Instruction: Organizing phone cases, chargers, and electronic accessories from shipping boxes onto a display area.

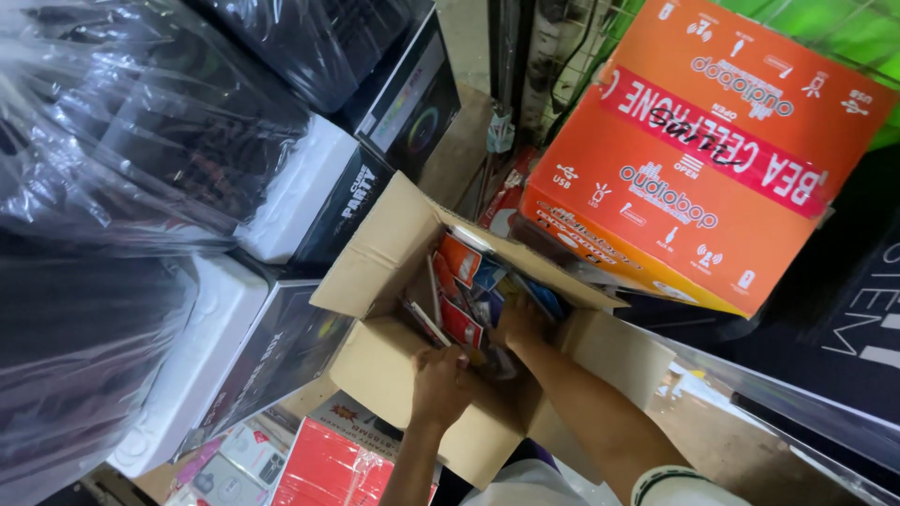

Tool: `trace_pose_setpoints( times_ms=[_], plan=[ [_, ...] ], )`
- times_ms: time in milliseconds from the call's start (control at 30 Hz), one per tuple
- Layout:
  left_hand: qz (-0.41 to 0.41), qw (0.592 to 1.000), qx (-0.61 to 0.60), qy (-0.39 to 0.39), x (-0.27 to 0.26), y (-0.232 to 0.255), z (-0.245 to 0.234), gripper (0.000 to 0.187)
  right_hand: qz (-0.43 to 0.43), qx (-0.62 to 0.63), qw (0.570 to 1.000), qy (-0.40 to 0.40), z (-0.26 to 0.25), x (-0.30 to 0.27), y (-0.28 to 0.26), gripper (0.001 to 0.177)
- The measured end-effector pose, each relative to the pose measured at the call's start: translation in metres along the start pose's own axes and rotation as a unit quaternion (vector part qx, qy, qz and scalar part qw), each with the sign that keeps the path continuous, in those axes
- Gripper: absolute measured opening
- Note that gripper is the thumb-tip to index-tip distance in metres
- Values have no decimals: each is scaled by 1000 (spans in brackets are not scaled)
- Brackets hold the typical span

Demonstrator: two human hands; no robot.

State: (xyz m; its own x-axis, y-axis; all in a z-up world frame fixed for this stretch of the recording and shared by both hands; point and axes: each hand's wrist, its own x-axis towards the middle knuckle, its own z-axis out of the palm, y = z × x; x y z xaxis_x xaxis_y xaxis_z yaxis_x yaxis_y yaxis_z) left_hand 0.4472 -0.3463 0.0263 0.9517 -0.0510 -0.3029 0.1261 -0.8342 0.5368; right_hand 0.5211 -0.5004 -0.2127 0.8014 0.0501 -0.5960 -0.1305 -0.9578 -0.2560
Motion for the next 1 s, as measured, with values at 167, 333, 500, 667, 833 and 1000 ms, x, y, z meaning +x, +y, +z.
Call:
trace_pose_setpoints(
  times_ms=[167, 333, 500, 667, 833, 1000],
  plan=[
    [17, 999, -18, 27, -3, -15, 14, 24, 17, 89, 990, -111, 74, 32, 19, 90],
    [20, 999, -38, 19, 1, -12, 11, 34, -98, 229, 964, -95, 77, 25, 13, 55],
    [-6, 999, -51, 6, 3, -22, 7, 29, -147, 236, 960, -30, 78, 24, 19, 42],
    [9, 997, -58, 58, 7, -39, 24, 24, -121, 293, 941, -117, -6, -15, 13, 33],
    [32, 993, -80, 81, 7, -27, 6, 61, -93, 294, 930, -199, -58, -51, 18, 37],
    [59, 990, -89, 88, 6, -31, 7, 78, -182, 357, 888, -224, -73, -75, 16, 40]
  ],
)
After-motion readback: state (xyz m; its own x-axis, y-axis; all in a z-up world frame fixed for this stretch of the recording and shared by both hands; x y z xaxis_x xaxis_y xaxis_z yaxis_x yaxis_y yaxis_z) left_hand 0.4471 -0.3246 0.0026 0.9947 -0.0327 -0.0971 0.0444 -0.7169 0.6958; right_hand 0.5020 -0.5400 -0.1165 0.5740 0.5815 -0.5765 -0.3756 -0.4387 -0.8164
